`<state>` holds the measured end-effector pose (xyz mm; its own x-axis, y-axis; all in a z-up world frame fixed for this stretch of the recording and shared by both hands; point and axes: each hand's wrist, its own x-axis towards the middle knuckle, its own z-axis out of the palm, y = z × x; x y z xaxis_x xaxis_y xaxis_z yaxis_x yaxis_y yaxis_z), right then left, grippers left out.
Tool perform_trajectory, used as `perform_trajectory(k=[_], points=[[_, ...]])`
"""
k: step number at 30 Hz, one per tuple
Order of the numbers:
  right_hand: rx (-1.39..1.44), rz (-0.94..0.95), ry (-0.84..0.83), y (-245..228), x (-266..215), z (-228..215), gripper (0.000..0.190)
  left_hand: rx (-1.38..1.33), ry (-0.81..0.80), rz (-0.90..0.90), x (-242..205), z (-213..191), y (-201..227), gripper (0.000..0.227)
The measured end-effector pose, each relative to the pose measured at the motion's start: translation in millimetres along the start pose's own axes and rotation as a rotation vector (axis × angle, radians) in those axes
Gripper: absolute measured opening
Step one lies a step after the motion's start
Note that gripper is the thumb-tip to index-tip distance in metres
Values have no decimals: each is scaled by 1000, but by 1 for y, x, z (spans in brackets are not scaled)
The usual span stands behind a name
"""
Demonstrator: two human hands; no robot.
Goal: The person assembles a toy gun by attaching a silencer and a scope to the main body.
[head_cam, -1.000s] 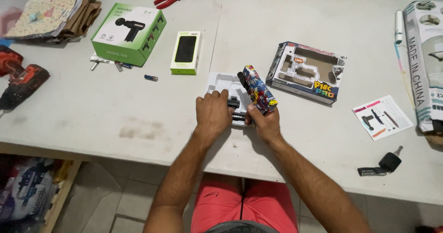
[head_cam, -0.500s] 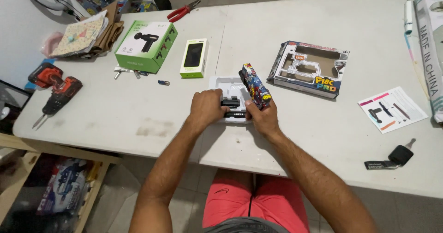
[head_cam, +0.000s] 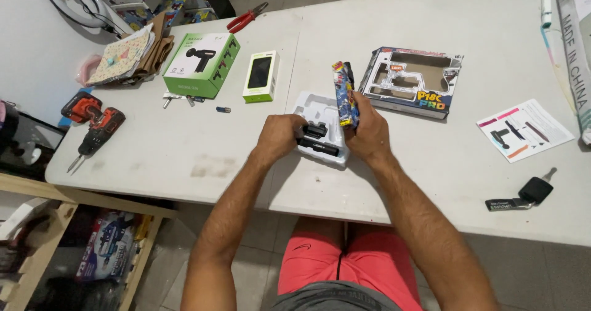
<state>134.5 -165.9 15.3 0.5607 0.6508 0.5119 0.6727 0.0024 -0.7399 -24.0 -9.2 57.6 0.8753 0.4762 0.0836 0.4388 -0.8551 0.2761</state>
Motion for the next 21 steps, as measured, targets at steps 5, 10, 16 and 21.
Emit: perform_trajectory(k=[5, 10, 16, 21], points=[[-251, -118, -135, 24, -7, 12, 63, 59, -31, 62, 15, 7, -15, 37], [-324, -185, -208, 56, -9, 39, 70, 292, 47, 111, 22, 32, -29, 29], [-204, -135, -164, 29, -11, 31, 58, 70, 85, -75, 26, 60, -30, 25], [-201, -94, -187, 33, -15, 37, 58, -97, 47, -239, 27, 52, -7, 35]])
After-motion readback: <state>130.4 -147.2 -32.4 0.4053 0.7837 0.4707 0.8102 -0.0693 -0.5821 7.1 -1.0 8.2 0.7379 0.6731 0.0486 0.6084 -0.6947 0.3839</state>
